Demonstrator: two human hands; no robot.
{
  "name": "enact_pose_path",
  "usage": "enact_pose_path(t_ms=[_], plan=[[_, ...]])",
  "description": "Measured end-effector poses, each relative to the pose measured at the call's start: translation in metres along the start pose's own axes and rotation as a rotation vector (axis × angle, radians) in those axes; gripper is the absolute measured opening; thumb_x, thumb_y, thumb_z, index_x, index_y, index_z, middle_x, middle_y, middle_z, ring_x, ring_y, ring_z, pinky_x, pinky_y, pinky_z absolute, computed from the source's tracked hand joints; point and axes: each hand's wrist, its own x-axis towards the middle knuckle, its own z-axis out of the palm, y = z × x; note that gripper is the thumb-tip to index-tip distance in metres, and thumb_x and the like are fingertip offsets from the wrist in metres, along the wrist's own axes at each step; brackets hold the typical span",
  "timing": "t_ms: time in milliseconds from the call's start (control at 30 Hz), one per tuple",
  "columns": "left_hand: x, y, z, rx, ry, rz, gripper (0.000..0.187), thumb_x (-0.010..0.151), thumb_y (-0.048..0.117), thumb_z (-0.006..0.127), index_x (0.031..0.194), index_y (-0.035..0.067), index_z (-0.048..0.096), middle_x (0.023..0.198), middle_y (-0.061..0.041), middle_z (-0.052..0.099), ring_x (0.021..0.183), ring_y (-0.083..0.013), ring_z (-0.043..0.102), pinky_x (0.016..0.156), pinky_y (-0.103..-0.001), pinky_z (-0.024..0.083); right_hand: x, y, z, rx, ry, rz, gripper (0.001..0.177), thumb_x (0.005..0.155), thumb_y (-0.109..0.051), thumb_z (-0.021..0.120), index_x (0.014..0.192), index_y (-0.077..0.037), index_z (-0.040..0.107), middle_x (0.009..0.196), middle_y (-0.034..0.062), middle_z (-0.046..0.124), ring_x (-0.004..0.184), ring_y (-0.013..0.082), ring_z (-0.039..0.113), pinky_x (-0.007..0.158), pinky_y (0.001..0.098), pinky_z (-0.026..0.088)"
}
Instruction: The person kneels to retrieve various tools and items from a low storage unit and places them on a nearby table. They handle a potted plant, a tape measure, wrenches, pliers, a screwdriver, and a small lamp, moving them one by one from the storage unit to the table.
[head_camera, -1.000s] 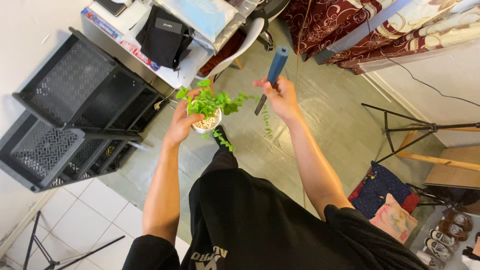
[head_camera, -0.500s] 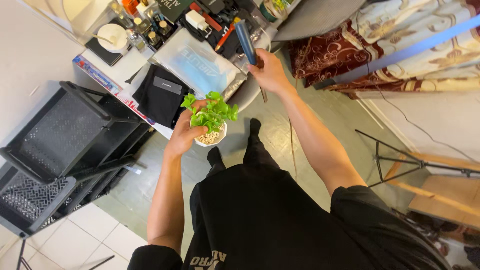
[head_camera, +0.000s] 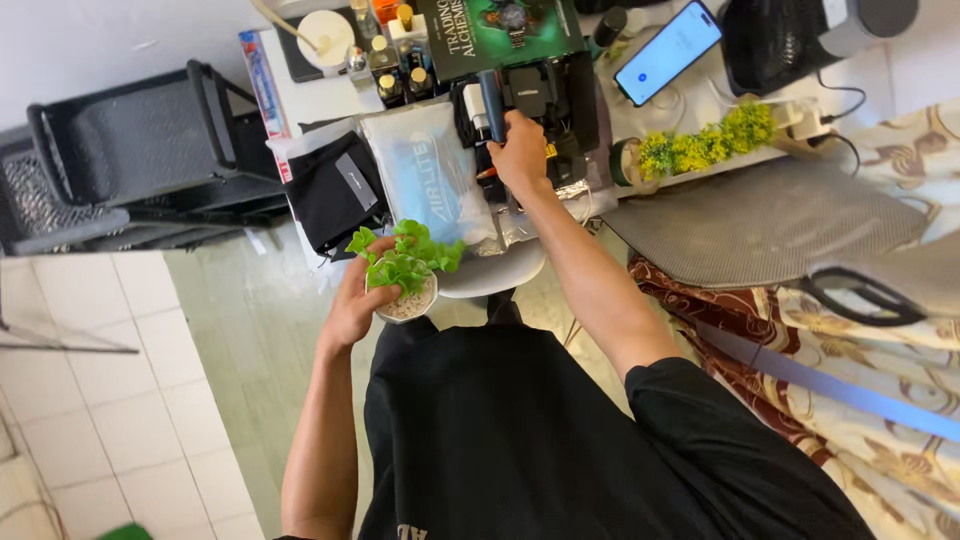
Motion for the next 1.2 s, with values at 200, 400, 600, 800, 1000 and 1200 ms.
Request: enact_pose_path(t_ms=[200, 400, 600, 800, 1000, 1200], plan=[[-0.004, -0.021, 0.035, 0.002, 0.129, 0.014, 0.07, 0.077, 0.01, 0.062, 0.145, -0.003, 0.049, 0.137, -0.012, 0.061, 0.127, -0.0221, 0.059, 0.111, -0.036, 0.046, -0.002, 0.021, -0.008, -0.005, -0.05, -0.06, 0.046, 0.072, -0.013, 0.094, 0.103, -0.004, 0.061, 0.086, 0.0124, 0.07, 0.082, 0.0329, 0.069, 0.073, 0.046, 0.055], [0.009, -0.016, 0.06, 0.056, 0.126, 0.039, 0.067, 0.08, 0.009, 0.063, 0.145, -0.004, 0.049, 0.137, -0.013, 0.06, 0.127, -0.0219, 0.057, 0.111, -0.036, 0.044, -0.006, -0.006, -0.031, -0.013, -0.01, -0.105, 0.047, 0.072, -0.019, 0.091, 0.105, -0.004, 0.061, 0.087, 0.0134, 0.069, 0.082, 0.0334, 0.068, 0.069, 0.0453, 0.054], [0.01, -0.018, 0.07, -0.083, 0.035, 0.008, 0.059, 0.083, 0.012, 0.063, 0.139, 0.001, 0.048, 0.133, -0.01, 0.061, 0.122, -0.0193, 0.057, 0.106, -0.034, 0.045, -0.061, -0.057, -0.093, 0.0, -0.365, 0.284, 0.046, 0.093, -0.045, 0.071, 0.125, -0.013, 0.066, 0.109, 0.0101, 0.08, 0.097, 0.0255, 0.078, 0.09, 0.0364, 0.058], [0.025, -0.033, 0.1, 0.026, 0.007, 0.053, 0.039, 0.109, 0.04, 0.044, 0.117, 0.004, 0.056, 0.108, -0.003, 0.058, 0.104, -0.0136, 0.053, 0.097, -0.03, 0.044, -0.15, -0.108, -0.179, 0.791, -0.684, -0.334, 0.114, 0.074, -0.075, 0.069, 0.166, -0.013, 0.04, 0.162, 0.0133, 0.046, 0.154, 0.0283, 0.044, 0.129, 0.0429, 0.036], [0.012, -0.055, 0.149, -0.042, 0.132, 0.369, 0.044, 0.11, 0.04, 0.052, 0.127, 0.0, 0.047, 0.128, -0.01, 0.043, 0.124, -0.0185, 0.042, 0.113, -0.034, 0.033, -0.235, -0.159, -0.213, -0.002, 0.004, -0.304, 0.112, 0.057, -0.05, 0.101, 0.145, -0.007, 0.047, 0.151, 0.0234, 0.04, 0.142, 0.0414, 0.04, 0.12, 0.048, 0.036], [-0.035, -0.052, 0.203, 0.072, -0.266, 0.474, 0.065, 0.113, 0.044, 0.032, 0.159, -0.003, 0.029, 0.159, -0.019, 0.022, 0.156, -0.028, 0.022, 0.133, -0.042, 0.016, -0.281, -0.154, -0.261, -0.098, -0.084, -0.12, 0.084, 0.068, -0.024, 0.102, 0.137, -0.007, 0.057, 0.142, 0.0164, 0.06, 0.131, 0.0309, 0.065, 0.11, 0.0404, 0.055]])
